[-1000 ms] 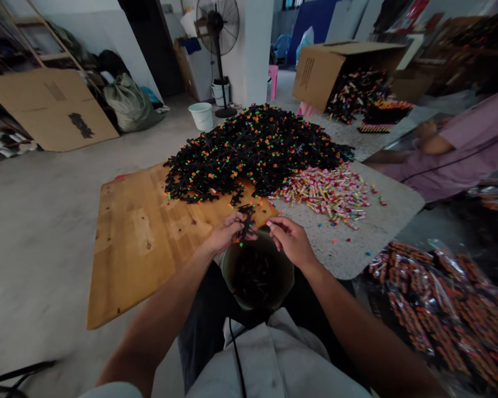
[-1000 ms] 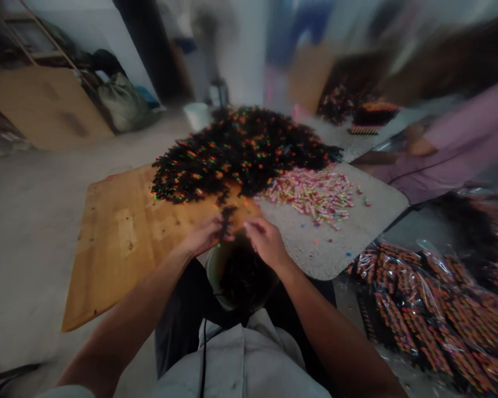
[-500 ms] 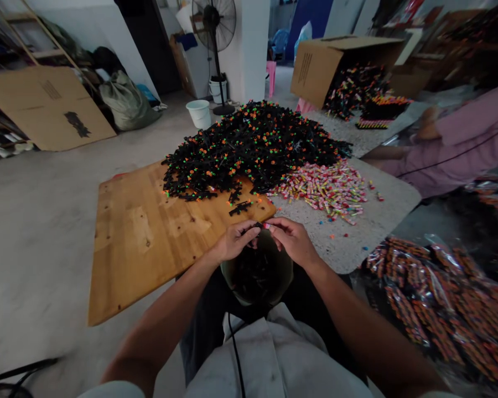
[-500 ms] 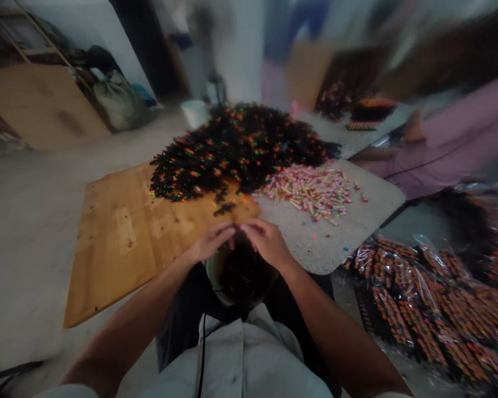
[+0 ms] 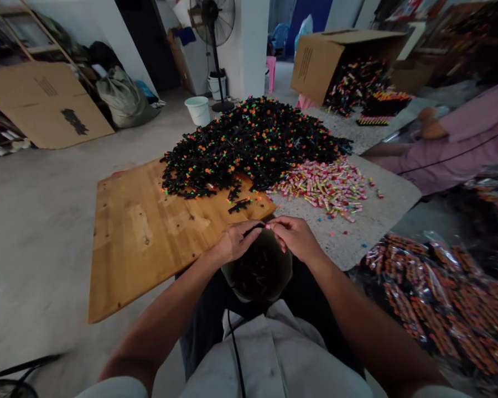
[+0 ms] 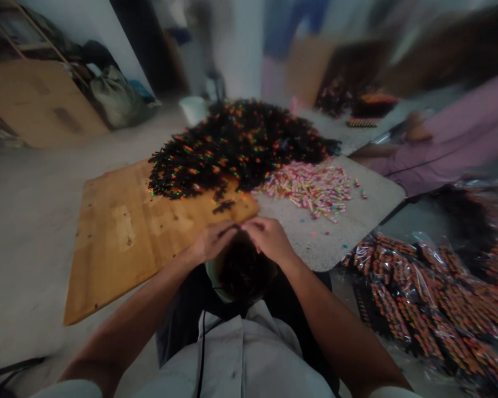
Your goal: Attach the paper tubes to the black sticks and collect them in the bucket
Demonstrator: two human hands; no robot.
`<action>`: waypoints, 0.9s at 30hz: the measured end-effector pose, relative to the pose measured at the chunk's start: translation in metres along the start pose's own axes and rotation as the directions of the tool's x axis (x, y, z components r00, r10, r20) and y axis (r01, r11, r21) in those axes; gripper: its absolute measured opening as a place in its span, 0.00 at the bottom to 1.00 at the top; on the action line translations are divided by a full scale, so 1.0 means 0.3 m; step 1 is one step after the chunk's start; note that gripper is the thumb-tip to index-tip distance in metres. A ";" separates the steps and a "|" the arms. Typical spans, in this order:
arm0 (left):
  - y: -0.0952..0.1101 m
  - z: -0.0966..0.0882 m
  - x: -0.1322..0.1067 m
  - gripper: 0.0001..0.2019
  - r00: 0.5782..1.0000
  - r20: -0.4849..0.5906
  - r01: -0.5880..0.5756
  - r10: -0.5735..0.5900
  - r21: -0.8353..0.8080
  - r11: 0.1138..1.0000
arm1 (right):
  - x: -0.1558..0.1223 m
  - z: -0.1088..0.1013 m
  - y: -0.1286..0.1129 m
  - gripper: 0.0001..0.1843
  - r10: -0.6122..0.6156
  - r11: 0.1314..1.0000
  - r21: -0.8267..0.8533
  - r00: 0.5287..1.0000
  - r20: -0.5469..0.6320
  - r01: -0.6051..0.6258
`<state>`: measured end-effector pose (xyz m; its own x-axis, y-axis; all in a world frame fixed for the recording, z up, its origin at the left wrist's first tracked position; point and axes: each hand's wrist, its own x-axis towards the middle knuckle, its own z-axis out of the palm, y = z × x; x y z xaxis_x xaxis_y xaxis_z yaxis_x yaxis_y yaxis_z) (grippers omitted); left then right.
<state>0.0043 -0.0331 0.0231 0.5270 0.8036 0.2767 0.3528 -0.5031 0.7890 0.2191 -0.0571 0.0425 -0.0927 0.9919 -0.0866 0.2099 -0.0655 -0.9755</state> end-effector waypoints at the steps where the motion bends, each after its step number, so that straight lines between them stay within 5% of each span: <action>1: -0.001 0.000 0.001 0.17 1.000 0.000 -0.021 0.021 0.028 0.999 | 0.004 0.001 0.002 0.15 0.015 1.000 0.016 1.000 0.004 -0.015; 6: 0.025 -0.019 0.006 0.17 0.998 0.036 -0.059 0.055 0.133 0.989 | 0.016 -0.002 0.000 0.12 0.044 0.992 0.116 0.998 0.038 -0.048; 12: 0.067 -0.052 0.011 0.16 0.994 0.105 -0.004 0.009 -0.046 0.999 | 0.025 -0.017 -0.010 0.13 0.068 0.954 0.281 0.988 0.140 -0.106; 17: 0.080 -0.064 0.014 0.15 0.987 0.160 0.013 -0.024 0.074 0.997 | 0.024 -0.010 -0.011 0.12 0.090 0.956 0.265 0.987 0.132 -0.123; 23: 0.094 -0.034 0.002 0.14 0.988 0.127 0.050 -0.085 0.253 0.966 | 0.014 0.002 -0.011 0.12 -0.005 0.995 0.097 0.997 0.080 -0.003; 27: 0.072 -0.035 -0.006 0.10 0.971 0.197 0.096 -0.137 0.206 0.974 | 0.017 -0.012 0.028 0.14 0.082 0.990 0.089 0.954 0.288 -0.112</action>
<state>0.0027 -0.0421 0.0453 0.6157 0.7863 0.0522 0.5532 -0.4785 0.6819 0.2240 -0.0523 0.0346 -0.3519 0.9097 -0.2206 0.1316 -0.1853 -0.9738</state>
